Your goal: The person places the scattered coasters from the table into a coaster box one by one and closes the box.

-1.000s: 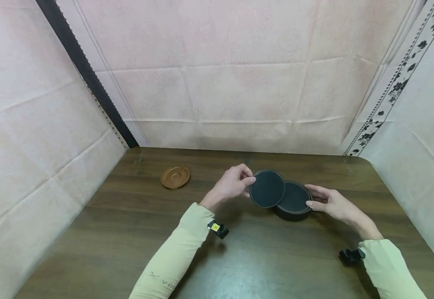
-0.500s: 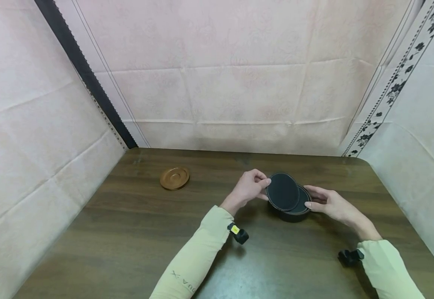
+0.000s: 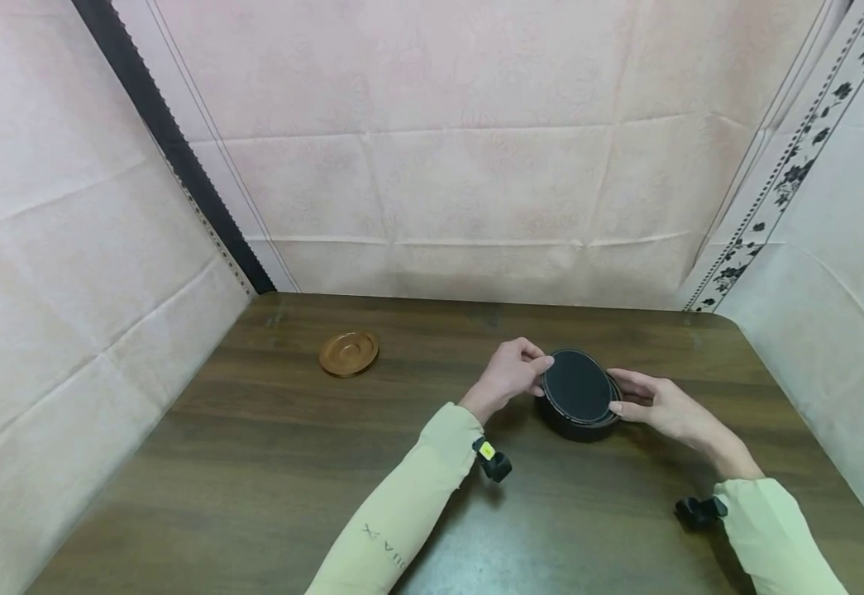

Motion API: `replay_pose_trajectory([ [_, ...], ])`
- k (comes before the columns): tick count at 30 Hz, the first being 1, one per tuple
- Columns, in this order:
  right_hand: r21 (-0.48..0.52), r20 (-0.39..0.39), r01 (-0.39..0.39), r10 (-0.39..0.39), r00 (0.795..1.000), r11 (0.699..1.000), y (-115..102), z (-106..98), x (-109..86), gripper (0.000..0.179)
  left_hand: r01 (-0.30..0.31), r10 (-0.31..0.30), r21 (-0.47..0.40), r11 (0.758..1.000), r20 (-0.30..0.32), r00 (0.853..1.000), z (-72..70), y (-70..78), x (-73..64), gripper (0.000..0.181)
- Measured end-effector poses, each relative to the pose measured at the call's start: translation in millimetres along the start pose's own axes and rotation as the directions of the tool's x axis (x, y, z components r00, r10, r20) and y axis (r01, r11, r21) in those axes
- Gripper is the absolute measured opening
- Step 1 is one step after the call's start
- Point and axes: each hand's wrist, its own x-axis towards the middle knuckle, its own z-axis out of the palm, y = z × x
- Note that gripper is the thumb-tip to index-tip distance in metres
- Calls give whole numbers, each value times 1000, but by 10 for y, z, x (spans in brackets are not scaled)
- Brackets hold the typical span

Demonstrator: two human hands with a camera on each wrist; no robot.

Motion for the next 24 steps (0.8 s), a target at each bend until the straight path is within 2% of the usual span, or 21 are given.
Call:
replay_pose_trajectory([
  [2,5,-3,-12,12,1000,1000,-7,1,-6,67,-4,7,99,995,-32,999,23,-32,45,11],
  [6,1,6,-18,18,1000,1000,-18,-3,-13,68,15,9,260,965,-91,996,67,-122,119,12],
  [8,-1,9,-21,21,1000,1000,-25,-4,-15,68,29,2,286,958,-106,994,81,-158,138,12],
  [12,2,11,-27,27,1000,1000,-33,-11,-7,69,37,-5,273,961,-115,993,87,-177,150,12],
  [16,22,20,-31,31,999,999,-31,-9,-1,70,24,12,277,961,-130,991,102,-171,155,12],
  [20,53,42,-5,3,999,999,-36,-9,-19,69,16,30,296,955,-151,988,151,-167,155,11],
  [24,95,70,11,-18,997,995,-53,-10,-35,69,-1,51,319,948,-147,988,165,-171,152,12],
])
